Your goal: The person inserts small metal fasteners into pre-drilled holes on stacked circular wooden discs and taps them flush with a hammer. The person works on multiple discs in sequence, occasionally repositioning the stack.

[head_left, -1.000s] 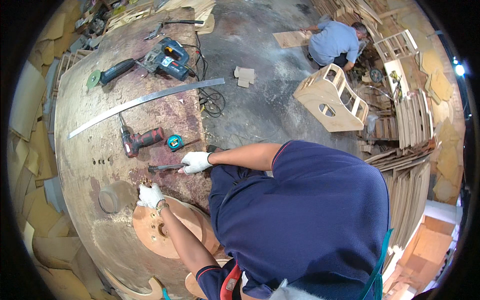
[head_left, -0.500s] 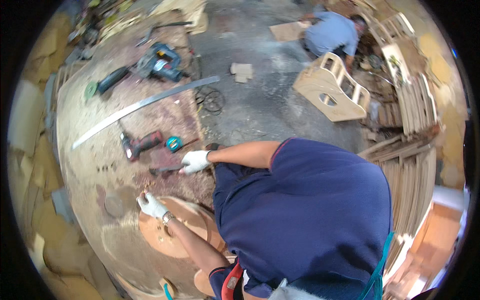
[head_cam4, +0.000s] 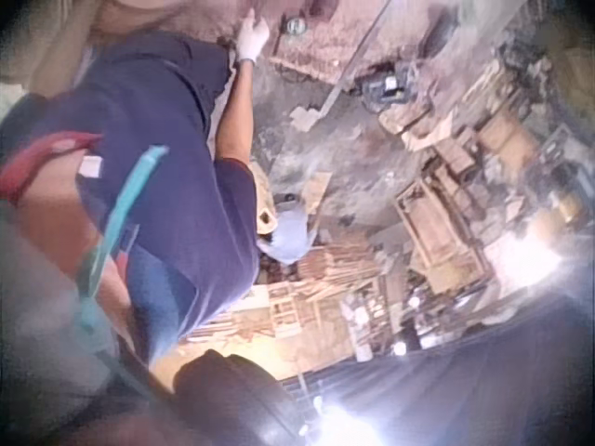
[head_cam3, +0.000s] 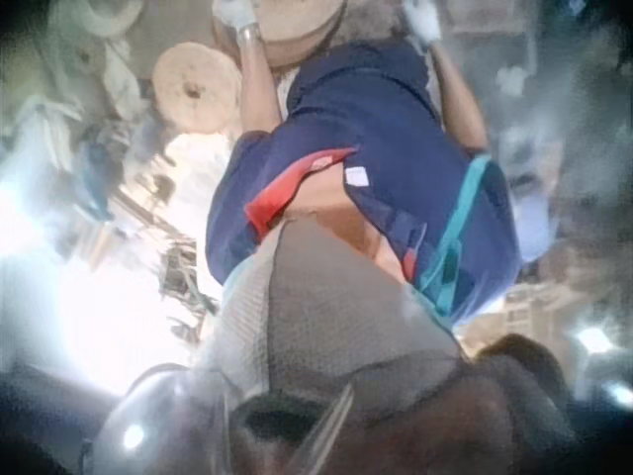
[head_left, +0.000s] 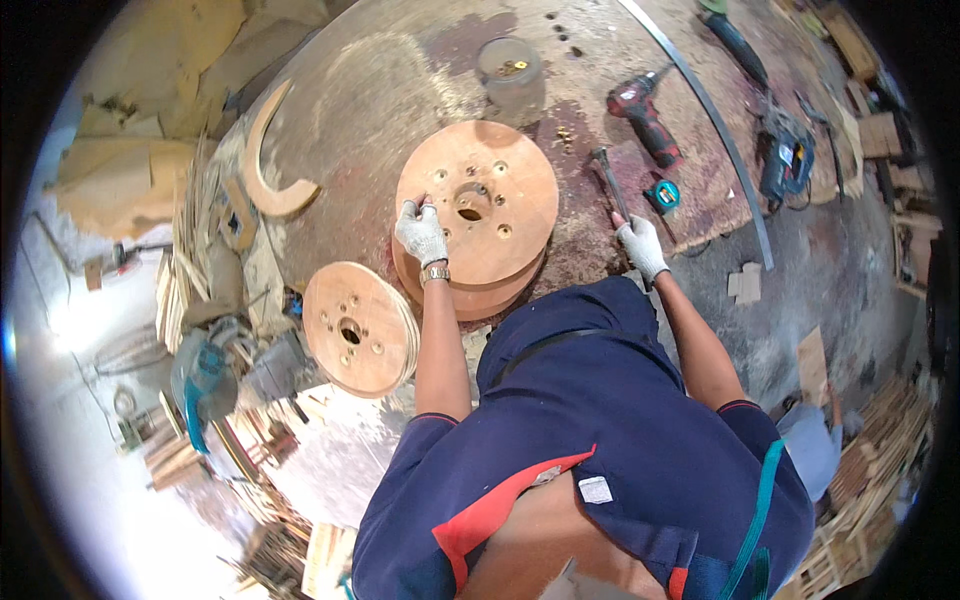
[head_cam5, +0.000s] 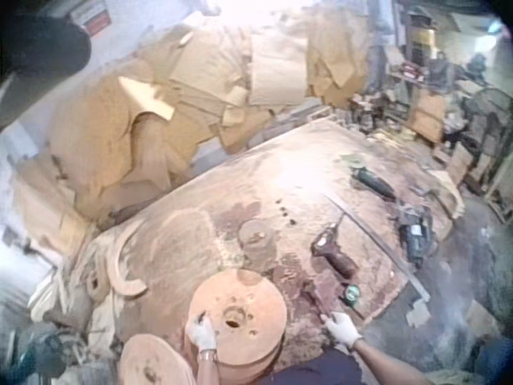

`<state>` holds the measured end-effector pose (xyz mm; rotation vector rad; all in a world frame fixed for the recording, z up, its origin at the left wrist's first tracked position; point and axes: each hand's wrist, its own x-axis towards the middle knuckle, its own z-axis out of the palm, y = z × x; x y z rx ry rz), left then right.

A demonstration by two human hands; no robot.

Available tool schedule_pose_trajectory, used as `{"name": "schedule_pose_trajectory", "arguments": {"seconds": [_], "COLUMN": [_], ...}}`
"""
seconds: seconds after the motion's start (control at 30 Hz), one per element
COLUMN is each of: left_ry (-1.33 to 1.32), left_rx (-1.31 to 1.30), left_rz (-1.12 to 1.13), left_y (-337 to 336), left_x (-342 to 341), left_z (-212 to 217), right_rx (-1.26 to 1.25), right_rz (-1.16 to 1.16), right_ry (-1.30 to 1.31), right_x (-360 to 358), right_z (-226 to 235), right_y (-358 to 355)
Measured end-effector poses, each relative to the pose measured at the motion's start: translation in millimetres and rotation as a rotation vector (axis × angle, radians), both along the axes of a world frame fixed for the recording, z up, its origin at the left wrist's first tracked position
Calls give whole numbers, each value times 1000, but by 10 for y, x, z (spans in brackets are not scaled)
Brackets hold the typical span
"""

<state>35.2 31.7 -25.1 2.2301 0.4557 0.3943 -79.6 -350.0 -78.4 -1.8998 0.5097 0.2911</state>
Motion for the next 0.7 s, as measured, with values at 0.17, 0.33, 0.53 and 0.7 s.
{"name": "schedule_pose_trajectory", "arguments": {"seconds": [0.17, 0.33, 0.53, 0.7], "left_ry": [-45, -74, -96, -122], "left_rx": [201, 632, 810, 866], "left_rz": [-76, -188, -239, -230], "left_y": [270, 6, 0, -38], "left_x": [-124, -139, -151, -160], "left_z": [-254, -153, -265, -293], "right_rx": [-129, -90, -67, -40], "right_rz": [85, 43, 34, -3], "right_ry": [-52, 23, 20, 19], "right_x": [53, 63, 48, 48], "right_z": [-91, -143, -31, -30], "right_y": [-26, -49, -11, 17]}}
